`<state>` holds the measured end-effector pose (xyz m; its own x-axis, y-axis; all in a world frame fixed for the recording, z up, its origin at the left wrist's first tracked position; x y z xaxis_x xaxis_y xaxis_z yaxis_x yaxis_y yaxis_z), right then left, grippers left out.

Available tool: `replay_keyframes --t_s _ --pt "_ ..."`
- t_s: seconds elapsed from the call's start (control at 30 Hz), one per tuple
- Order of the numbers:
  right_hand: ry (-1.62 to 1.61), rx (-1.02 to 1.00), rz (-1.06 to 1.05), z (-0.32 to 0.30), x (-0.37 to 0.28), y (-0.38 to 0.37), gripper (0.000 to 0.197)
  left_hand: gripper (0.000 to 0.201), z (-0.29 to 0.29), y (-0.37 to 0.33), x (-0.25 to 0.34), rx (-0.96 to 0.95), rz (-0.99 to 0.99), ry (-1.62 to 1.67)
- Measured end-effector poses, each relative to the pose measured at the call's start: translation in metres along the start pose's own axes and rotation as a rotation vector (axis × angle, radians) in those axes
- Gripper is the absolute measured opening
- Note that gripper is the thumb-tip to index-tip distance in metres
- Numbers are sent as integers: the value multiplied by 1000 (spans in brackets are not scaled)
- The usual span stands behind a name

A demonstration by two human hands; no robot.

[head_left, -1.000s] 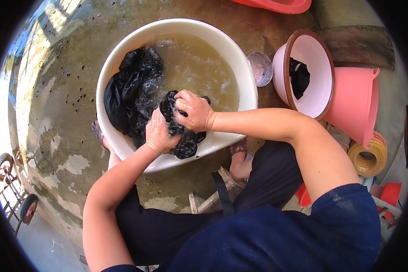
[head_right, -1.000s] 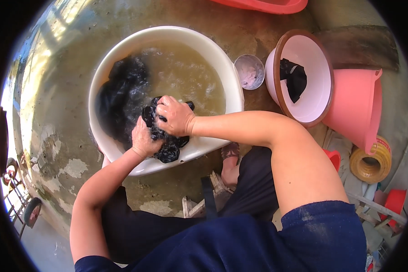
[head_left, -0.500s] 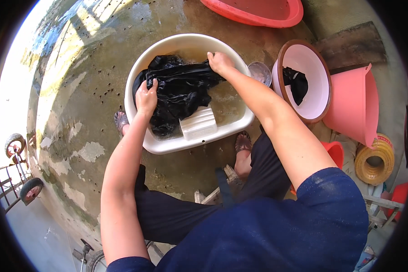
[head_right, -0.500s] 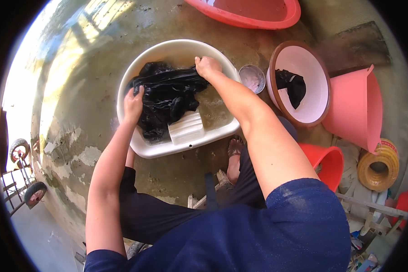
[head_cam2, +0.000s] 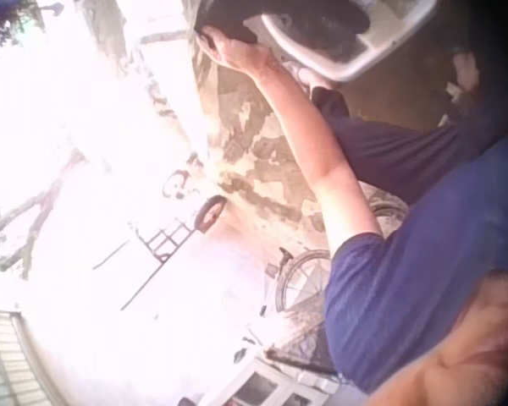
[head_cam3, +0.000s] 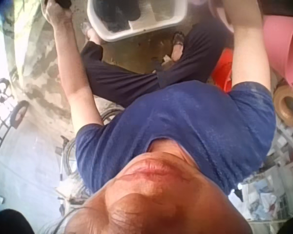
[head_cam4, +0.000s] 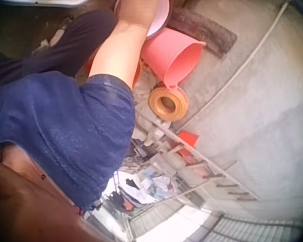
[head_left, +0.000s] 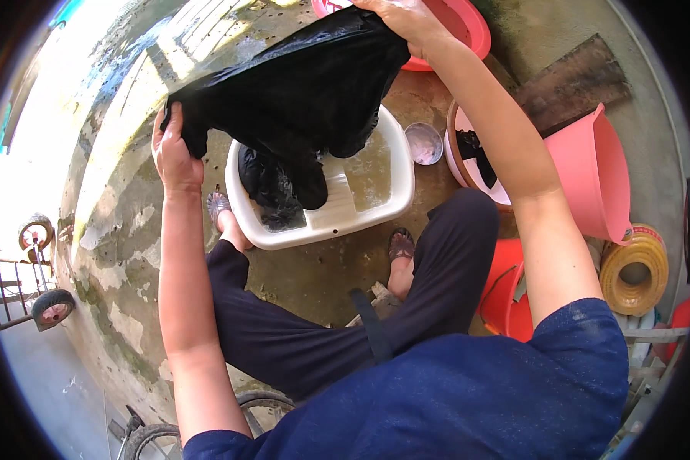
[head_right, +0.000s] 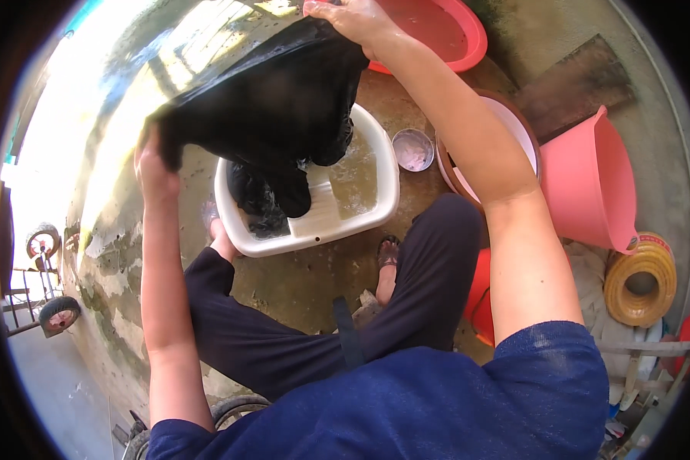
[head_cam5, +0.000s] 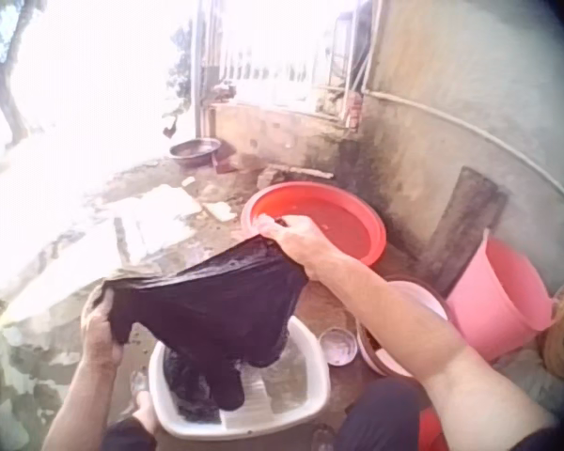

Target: Hand washing black clothes in a basin and rinsing them in a bucket.

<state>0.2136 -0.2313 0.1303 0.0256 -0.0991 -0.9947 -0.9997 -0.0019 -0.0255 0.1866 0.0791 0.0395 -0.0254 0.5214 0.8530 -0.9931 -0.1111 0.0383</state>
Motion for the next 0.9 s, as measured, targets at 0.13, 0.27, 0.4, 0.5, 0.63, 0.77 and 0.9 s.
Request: replay_keyframes --t_s 0.13,0.27,0.4,0.5,0.63,0.77,0.9 --pt "74 -11 -275 -12 31 -13 29 25 18 -2 -10 -153 -7 -92" --pt "400 -116 -149 7 130 5 41 36 -12 -6 -91 -390 -226 -968" --pt "913 -182 9 15 237 37 42 53 -25 16 -176 -459 -1 -1497" --pt "1171 -277 275 33 275 58 66 96 -17 21 -205 -572 -138 -1830" --pt "1260 -217 166 50 329 71 68 94 -13 24 -251 -568 -112 -1917" --pt "1188 -370 201 55 373 59 60 66 -30 5 -279 -633 -63 -1927" --pt "681 -41 276 16 421 43 61 56 -7 -38 -320 -728 -269 -1846"
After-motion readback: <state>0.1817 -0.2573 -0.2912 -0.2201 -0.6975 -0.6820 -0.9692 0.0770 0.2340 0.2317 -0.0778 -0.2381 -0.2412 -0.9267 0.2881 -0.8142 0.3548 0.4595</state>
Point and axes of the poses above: each hand's wrist, its own y-axis away from the middle knuckle, its own z-axis out of the palm, x = y × z, the point moved 1 cm from there along -y, towards the middle knuckle, and after that the axes turned 6 degrees about -z, right-handed, at the moved point
